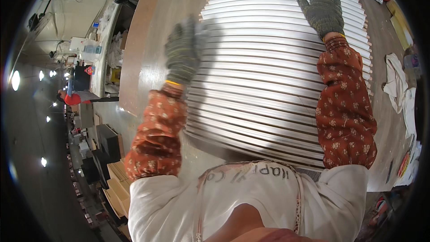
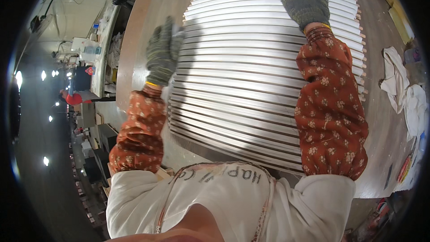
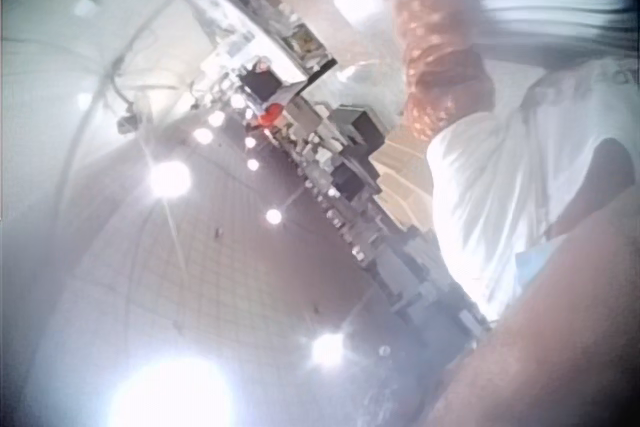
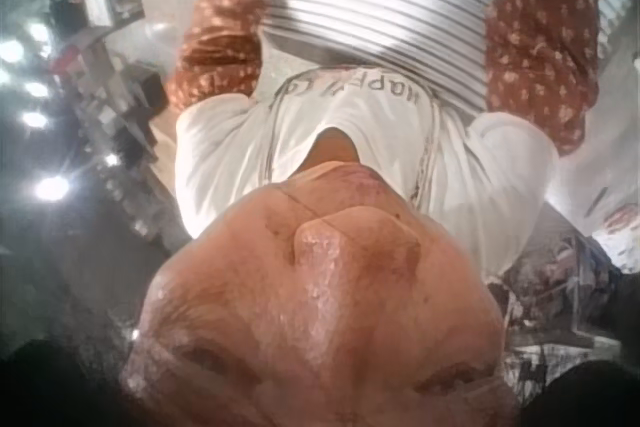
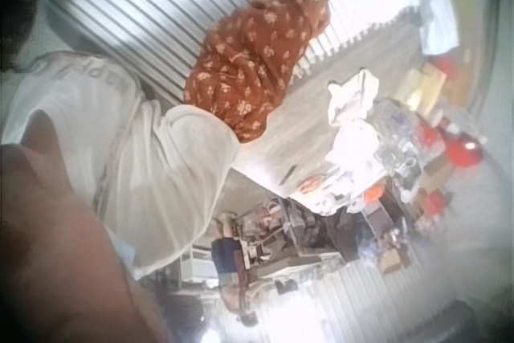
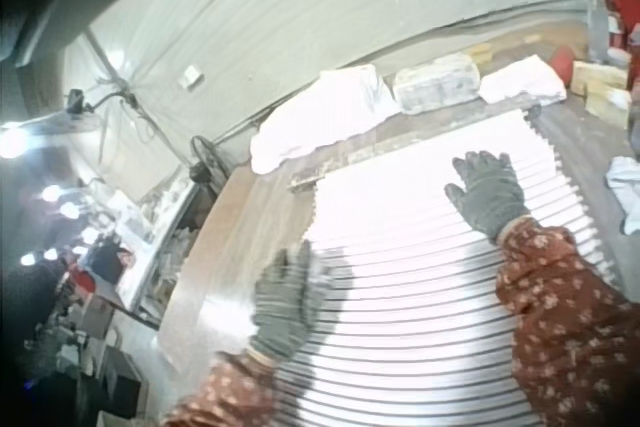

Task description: The person sands the surface of a wooden slat panel with a sanding block, wipes the dust off with a cloth, and then applies a white substance to the ends of the slats using a small tool.

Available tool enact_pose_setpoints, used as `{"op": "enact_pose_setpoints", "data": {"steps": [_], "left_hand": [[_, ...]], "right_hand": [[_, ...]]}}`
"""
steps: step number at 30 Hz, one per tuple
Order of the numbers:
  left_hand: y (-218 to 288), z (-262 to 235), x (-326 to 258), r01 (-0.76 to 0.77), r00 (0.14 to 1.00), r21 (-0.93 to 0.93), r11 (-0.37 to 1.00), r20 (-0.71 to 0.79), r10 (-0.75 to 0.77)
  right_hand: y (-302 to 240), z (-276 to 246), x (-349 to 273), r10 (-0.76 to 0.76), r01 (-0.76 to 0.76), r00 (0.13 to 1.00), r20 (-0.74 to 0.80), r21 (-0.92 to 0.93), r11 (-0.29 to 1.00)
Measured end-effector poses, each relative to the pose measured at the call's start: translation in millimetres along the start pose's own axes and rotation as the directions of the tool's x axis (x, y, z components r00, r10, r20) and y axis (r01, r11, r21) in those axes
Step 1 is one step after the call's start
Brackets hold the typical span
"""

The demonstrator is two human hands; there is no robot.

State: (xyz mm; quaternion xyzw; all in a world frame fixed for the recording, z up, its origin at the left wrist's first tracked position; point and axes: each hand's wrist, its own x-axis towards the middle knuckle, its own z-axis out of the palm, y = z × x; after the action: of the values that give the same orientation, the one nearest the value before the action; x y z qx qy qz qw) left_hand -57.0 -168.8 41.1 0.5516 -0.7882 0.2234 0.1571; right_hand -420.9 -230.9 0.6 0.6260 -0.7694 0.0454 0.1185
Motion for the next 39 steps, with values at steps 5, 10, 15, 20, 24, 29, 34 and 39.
{"op": "enact_pose_setpoints", "data": {"steps": [5,10,15,20,24,29,34,39], "left_hand": [[73,1,5,0.018,0.982,-0.076,0.997,0.189,-0.003],[74,0,4,0.064,0.973,-0.136,0.989,0.227,-0.032],[71,-1,2,0.065,0.972,-0.151,0.986,0.232,-0.029],[74,11,9,-0.072,0.995,-0.191,0.979,0.054,0.084],[143,7,12,-0.402,0.916,-0.239,0.884,-0.104,0.388],[169,-12,33,-0.265,0.902,-0.297,0.918,0.261,0.344],[52,14,23,0.162,0.948,-0.17,0.972,0.301,-0.105],[171,-2,5,-0.274,0.961,-0.078,0.959,-0.053,0.271]], "right_hand": [[15,6,13,-0.137,0.172,0.967,-0.214,0.154,0.973],[20,-43,-33,-0.244,0.256,0.96,-0.137,0.076,0.964],[19,-66,-128,-0.253,0.253,0.967,0.04,-0.003,0.967],[20,-49,-138,-0.073,0.072,0.991,0.112,0.009,0.997],[19,-48,-135,-0.05,0.049,0.989,0.137,0.011,0.999],[26,-40,-135,-0.15,0.159,0.984,0.095,-0.097,0.983],[26,-33,-137,-0.118,0.118,0.992,0.033,0.014,0.993],[16,-37,-137,-0.143,0.141,0.987,0.079,0.03,0.99]]}}
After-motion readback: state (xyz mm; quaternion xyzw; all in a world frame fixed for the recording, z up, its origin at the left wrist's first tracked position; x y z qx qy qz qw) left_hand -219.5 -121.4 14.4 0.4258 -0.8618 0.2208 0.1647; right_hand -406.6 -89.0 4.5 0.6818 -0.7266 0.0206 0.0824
